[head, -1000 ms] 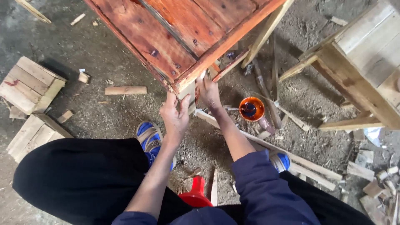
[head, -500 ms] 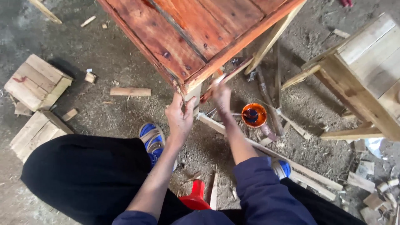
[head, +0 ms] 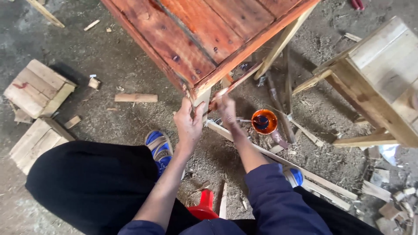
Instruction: Applying a reddish-brown stain or varnish to the frame and edges of a wooden table using a small paintbrush.
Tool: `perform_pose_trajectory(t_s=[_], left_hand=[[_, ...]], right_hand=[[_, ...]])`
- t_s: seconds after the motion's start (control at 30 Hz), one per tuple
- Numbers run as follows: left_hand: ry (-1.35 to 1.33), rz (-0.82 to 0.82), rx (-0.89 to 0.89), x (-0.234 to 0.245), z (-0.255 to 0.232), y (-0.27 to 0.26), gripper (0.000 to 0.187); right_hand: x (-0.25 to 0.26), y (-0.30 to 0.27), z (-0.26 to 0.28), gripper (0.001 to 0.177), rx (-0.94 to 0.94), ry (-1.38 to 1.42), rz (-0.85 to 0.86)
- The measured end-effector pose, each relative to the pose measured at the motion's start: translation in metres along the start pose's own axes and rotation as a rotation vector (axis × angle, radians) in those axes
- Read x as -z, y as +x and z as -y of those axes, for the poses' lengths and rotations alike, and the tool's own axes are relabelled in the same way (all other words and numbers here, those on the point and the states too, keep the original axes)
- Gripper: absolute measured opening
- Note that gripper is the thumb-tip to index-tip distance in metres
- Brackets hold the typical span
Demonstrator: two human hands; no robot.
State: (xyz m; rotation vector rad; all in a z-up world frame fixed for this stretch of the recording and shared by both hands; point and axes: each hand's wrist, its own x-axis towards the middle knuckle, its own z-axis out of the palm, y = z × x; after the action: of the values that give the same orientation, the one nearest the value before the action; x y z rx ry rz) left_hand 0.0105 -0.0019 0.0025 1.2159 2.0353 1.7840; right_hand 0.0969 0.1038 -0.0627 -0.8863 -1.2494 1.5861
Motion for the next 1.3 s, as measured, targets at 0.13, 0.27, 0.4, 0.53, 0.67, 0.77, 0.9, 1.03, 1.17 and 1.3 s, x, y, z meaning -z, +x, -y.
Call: perform_pose_trajectory(t_s=[0.13, 0.27, 0.4, 0.53, 0.67, 0.77, 0.9, 1.03, 1.17, 1.3], left_hand=[[-0.046, -0.015, -0.065, 0.004, -0.029, 0.003, 0.018], [-0.007, -0.026, -0.045, 0.003, -0.032, 0.004, 0.012], [-0.011, -0.017, -0.043, 0.002, -0.015, 0.003, 0.015], [0.002, -0.015, -0.068, 0.008, -0.044, 0.008, 0.009], [0.004, -0.031, -0.053, 0.003, -0.041, 0.007, 0.01], [-0.028, -0.016, -0.043, 0.008, -0.056, 0.009, 0.009], [-0.006, -0.015, -0.05, 0.008, -0.05, 0.013, 0.015], [-0.041, -0.018, -0.045, 0.004, -0.02, 0.004, 0.013], [-0.062, -0.021, -0.028, 0.001, -0.005, 0.0, 0.014], [-0.12, -0.016, -0.056, -0.003, 0.012, -0.004, 0.011]], right_hand=[[0.061, 0.055, 0.014, 0.022, 0.08, -0.548, -0.169], [0.041, 0.041, 0.021, 0.019, 0.142, -0.262, -0.118], [-0.001, 0.008, -0.013, 0.022, -0.18, 0.104, 0.004], [0.067, 0.056, 0.009, 0.04, 0.405, -0.634, 0.179], [0.054, 0.048, 0.003, 0.02, 0.136, -0.312, -0.029], [0.027, 0.024, -0.009, 0.021, 0.123, -0.355, 0.179], [0.044, 0.009, 0.047, 0.021, -0.109, -0.081, 0.146], [0.074, 0.007, 0.088, 0.03, -0.302, 0.068, 0.011], [0.099, -0.008, 0.046, 0.026, -0.316, 0.007, -0.061], [0.099, -0.015, -0.017, 0.012, 0.026, -0.455, 0.058]])
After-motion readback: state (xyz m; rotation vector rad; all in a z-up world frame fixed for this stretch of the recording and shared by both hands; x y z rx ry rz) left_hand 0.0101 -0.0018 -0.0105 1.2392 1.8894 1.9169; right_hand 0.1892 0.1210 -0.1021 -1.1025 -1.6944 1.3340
